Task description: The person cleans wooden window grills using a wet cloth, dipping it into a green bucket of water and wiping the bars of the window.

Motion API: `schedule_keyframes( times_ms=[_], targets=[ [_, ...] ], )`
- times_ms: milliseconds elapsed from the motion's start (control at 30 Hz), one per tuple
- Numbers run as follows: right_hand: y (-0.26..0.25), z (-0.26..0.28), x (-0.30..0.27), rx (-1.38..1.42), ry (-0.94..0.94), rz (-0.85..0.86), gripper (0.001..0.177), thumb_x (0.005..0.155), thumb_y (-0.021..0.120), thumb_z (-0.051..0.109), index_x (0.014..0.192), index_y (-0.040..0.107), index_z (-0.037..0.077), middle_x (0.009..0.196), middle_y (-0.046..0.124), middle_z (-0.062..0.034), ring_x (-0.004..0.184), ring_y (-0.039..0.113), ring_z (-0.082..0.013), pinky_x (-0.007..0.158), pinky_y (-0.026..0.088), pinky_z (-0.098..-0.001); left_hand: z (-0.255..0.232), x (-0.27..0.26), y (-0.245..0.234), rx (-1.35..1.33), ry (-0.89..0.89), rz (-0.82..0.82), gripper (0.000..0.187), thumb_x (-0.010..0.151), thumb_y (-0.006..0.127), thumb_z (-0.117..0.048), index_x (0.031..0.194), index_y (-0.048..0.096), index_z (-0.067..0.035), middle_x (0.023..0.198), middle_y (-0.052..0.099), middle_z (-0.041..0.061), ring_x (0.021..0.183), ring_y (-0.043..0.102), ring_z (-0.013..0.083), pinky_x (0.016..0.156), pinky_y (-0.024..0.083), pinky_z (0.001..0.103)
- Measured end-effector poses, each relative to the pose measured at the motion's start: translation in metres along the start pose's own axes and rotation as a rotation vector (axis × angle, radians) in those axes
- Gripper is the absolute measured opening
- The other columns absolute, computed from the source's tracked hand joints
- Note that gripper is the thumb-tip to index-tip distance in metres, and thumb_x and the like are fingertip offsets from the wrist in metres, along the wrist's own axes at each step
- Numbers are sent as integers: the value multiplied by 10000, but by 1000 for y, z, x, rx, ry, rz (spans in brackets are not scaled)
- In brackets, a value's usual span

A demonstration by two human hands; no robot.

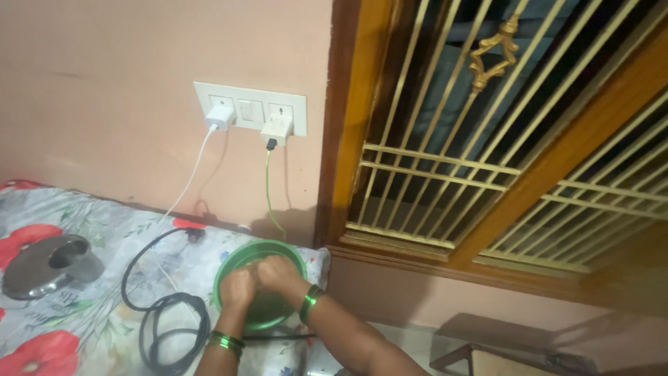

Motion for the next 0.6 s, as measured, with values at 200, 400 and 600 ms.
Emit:
schedule_keyframes(
  times_ms=[200,400,600],
  targets=[
    [-26,16,-11,249,-19,-108,284,807,696,306,1019,779,137,939,744,-195,872,714,-407,794,561,-536,13,2,8,87,75,-115,338,1011,520,-306,824,753,-149,742,731,153,644,723,347,588,570,501],
    [-36,30,-43,200,56,-205,507,796,705,258,1247,616,44,1162,684,-232,1019,691,-408,863,560,-506,14,-1,0,186,100,-102,193,968,552,-205,989,715,-104,921,760,152,829,751,347,734,605,487],
    [-38,4,-99,411,147,-507,671,853,666,227,1479,502,49,1334,583,-274,1086,648,-454,900,548,-512,-75,-16,-39,-23,2,136,381,937,651,-308,1247,603,-93,1083,723,228,950,714,458,804,579,565]
  ],
)
Point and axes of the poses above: each hand's wrist, its own x-axis towards the middle knuckle, its own y-axis out of the palm, z = x × y, the point moved 2 cm from there along x, towards the middle knuckle
